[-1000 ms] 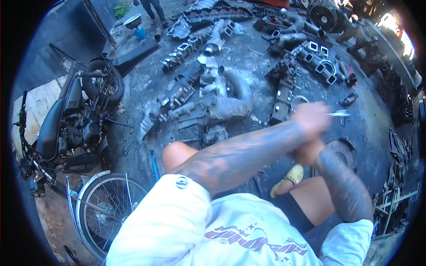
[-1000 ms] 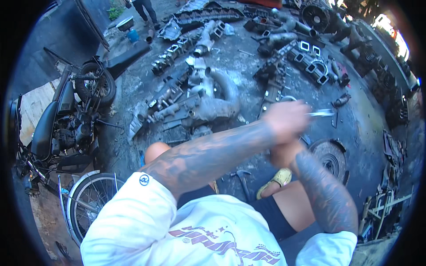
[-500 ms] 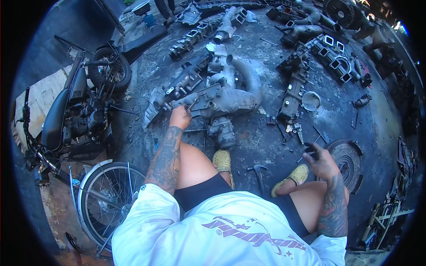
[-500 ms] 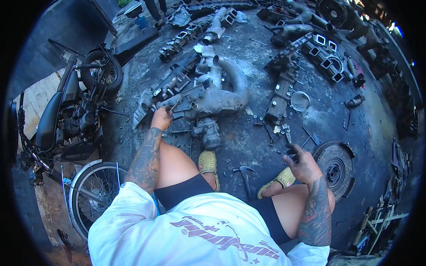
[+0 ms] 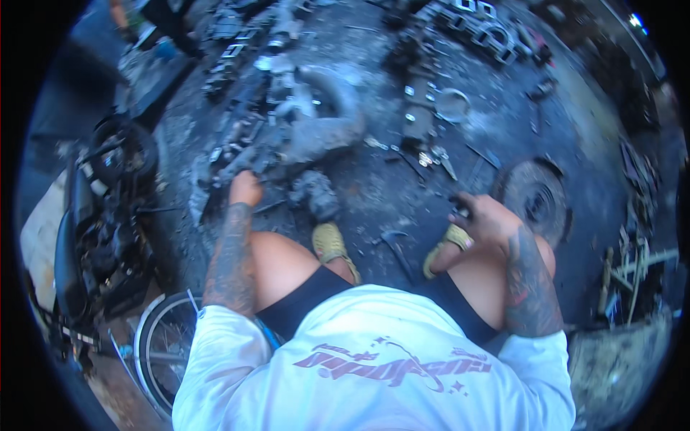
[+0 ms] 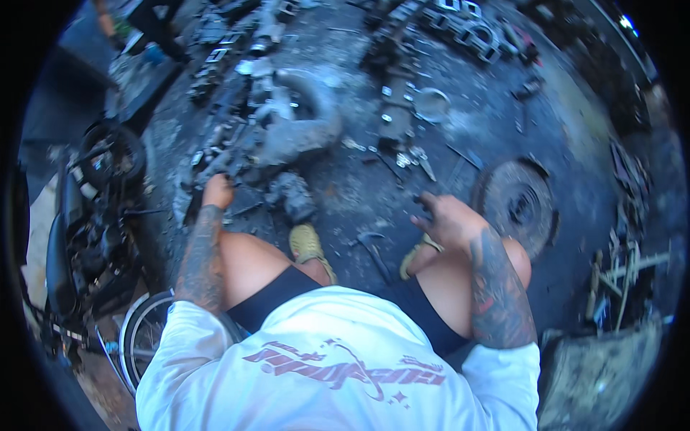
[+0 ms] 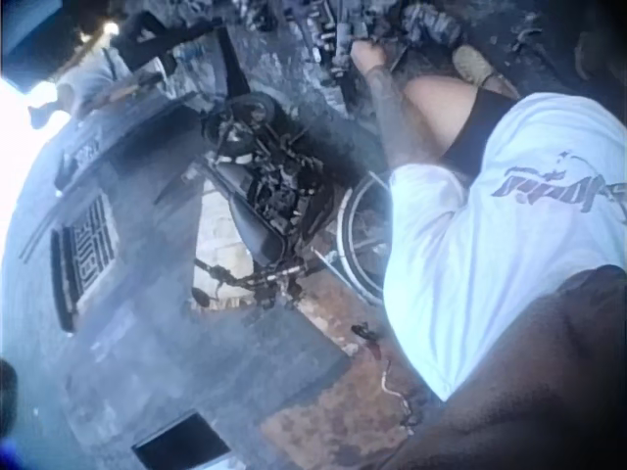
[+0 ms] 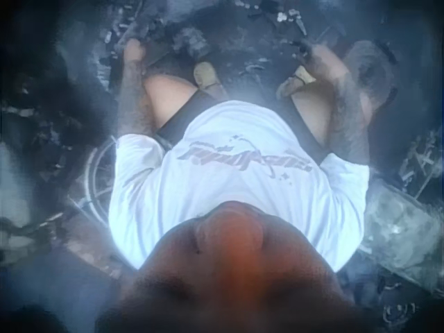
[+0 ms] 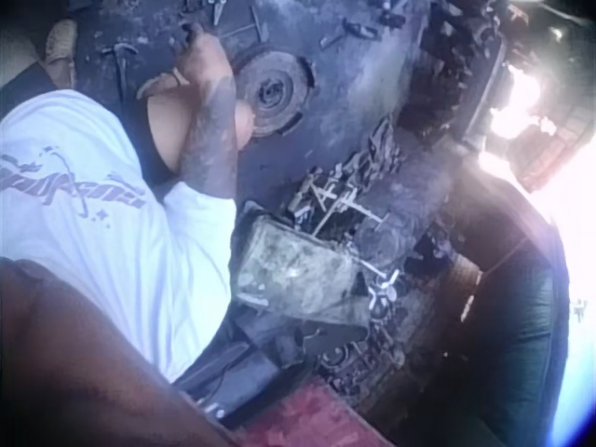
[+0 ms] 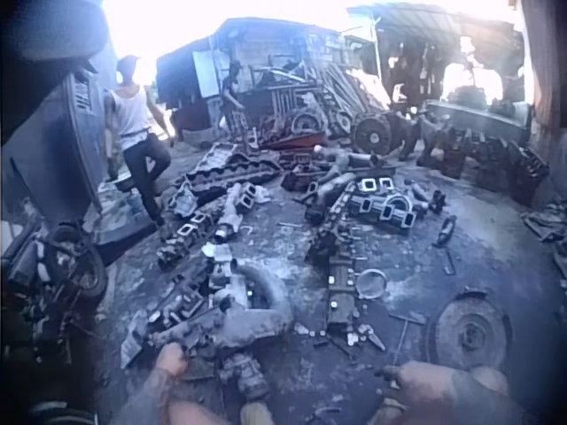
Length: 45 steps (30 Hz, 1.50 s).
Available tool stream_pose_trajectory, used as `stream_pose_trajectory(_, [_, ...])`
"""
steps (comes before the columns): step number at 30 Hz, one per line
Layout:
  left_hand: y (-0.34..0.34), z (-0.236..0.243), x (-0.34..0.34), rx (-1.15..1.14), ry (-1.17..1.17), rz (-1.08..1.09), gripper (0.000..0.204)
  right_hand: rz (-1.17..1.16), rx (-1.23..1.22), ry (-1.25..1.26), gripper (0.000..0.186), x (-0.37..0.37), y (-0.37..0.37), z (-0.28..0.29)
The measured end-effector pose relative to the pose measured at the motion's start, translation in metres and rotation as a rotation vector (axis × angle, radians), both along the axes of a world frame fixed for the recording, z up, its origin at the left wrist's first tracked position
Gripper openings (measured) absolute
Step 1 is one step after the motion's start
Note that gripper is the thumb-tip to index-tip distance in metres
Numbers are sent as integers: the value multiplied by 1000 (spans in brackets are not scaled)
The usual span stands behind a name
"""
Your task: Dismantling and repairing automotive engine manifold and intake components.
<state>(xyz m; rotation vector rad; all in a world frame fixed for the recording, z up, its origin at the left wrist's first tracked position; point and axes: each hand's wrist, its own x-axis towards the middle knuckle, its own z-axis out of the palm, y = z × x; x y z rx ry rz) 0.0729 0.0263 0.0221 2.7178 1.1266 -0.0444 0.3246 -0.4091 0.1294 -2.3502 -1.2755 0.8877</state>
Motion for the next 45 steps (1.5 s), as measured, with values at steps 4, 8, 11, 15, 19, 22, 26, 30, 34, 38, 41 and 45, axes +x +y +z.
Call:
stream_pose_trajectory(4, [-5, 5, 6, -12, -169, 158, 24, -89, -54, -43, 36, 9, -14, -7])
stream_pose_trajectory(8, [-8, 11, 11, -79, 24, 166, 24, -167, -47, -22, 32, 14, -25, -2])
stream_pose_trajectory(11, [-5, 11, 13, -25, 2, 165, 27, -234, -19, -19, 32, 21, -35, 4])
stream_pose_trajectory(15, [-1, 8, 16, 43, 7, 258, 29, -356, 39, -89, 32, 32, -51, 8])
stream_pose_trajectory(19, [-3, 11, 18, -56, 149, 184, 29, -380, 80, -68, 32, 35, -64, 7])
stream_pose_trajectory(22, [-8, 16, 20, 19, 106, 181, 28, -385, 71, -22, 32, 36, -71, 4])
stream_pose_trajectory(26, [-13, 16, 25, 21, 83, 199, 23, -417, 159, -28, 31, 40, -79, 2])
stream_pose_trajectory(30, [-18, 19, 31, 23, -21, 93, 28, -340, 110, -39, 29, 40, -84, 0])
stream_pose_trajectory(34, [-31, 30, 38, -26, -9, 202, 36, -209, 21, 48, 29, 31, -77, -12])
stream_pose_trajectory(38, [-42, 42, 44, -42, 92, 258, 35, -129, -120, 60, 31, 26, -72, -26])
stream_pose_trajectory(41, [-43, 45, 41, -88, -30, 220, 32, -155, -29, 40, 32, 30, -75, -27])
stream_pose_trajectory(45, [-38, 43, 34, -87, -75, 267, 29, -220, -161, 44, 35, 33, -77, -15])
